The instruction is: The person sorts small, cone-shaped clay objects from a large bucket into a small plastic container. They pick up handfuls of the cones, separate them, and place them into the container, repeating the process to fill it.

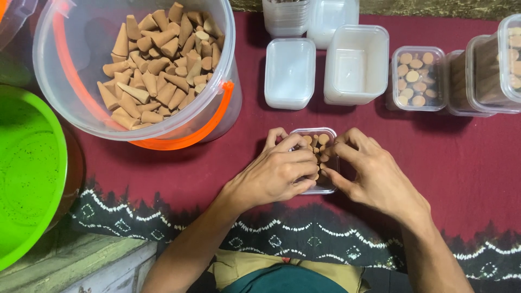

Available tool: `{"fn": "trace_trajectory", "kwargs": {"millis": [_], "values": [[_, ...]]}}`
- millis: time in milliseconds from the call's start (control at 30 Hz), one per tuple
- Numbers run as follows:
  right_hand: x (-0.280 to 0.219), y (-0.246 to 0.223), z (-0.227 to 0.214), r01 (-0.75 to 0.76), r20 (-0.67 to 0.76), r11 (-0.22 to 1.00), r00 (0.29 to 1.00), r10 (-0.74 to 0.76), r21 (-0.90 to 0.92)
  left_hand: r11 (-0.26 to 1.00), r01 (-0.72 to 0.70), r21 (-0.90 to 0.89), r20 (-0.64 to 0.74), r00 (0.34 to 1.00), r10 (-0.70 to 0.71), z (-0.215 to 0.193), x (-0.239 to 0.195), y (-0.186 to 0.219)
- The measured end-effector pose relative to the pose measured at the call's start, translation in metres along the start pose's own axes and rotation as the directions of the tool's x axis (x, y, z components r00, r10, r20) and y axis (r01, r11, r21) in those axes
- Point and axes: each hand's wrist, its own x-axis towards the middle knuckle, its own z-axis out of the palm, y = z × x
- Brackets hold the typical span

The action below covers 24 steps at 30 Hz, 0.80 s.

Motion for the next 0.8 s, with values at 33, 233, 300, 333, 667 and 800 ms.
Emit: {"fn": "trace_trajectory", "kwargs": {"millis": [33, 233, 300, 333, 667, 800], "values": [[-0.0001, -0.0005, 0.0002, -0.002, 0.004, 1.0, 1.0, 0.002, 0.008, 1.0, 0.008, -0.007, 0.002, 1.0, -0.008, 0.0003, -0.0007, -0.0001], [-0.0005, -0.0004, 0.0011, -0.001, 0.004, 1.0, 1.0, 0.0, 0.023, 1.0, 0.009, 0.027, 0.043, 0.999, -0.011, 0.0022, -0.005, -0.0042], [-0.0003, -0.0007, 0.0008, 0.002, -0.001, 1.0, 1.0, -0.002, 0.029, 0.999, 0.01, 0.038, 0.048, 0.999, -0.012, 0.0031, -0.0053, -0.0051], [-0.0001, -0.0006, 0.0006, -0.001, 0.004, 1.0, 1.0, 0.001, 0.031, 0.999, 0.006, 0.048, 0.056, 0.998, -0.009, 0.0035, -0.0055, -0.0057], [0.001, -0.0039, -0.0001, -0.011, 0.004, 0.999, 1.0, 0.011, 0.031, 0.999, 0.016, 0.052, 0.101, 0.995, -0.021, 0.0034, -0.0056, -0.0065], [0.0014, -0.0062, -0.0015, -0.031, 0.014, 0.999, 0.999, 0.031, 0.033, 0.998, 0.033, 0.049, 0.128, 0.991, -0.04, 0.0042, -0.005, -0.0073]]}}
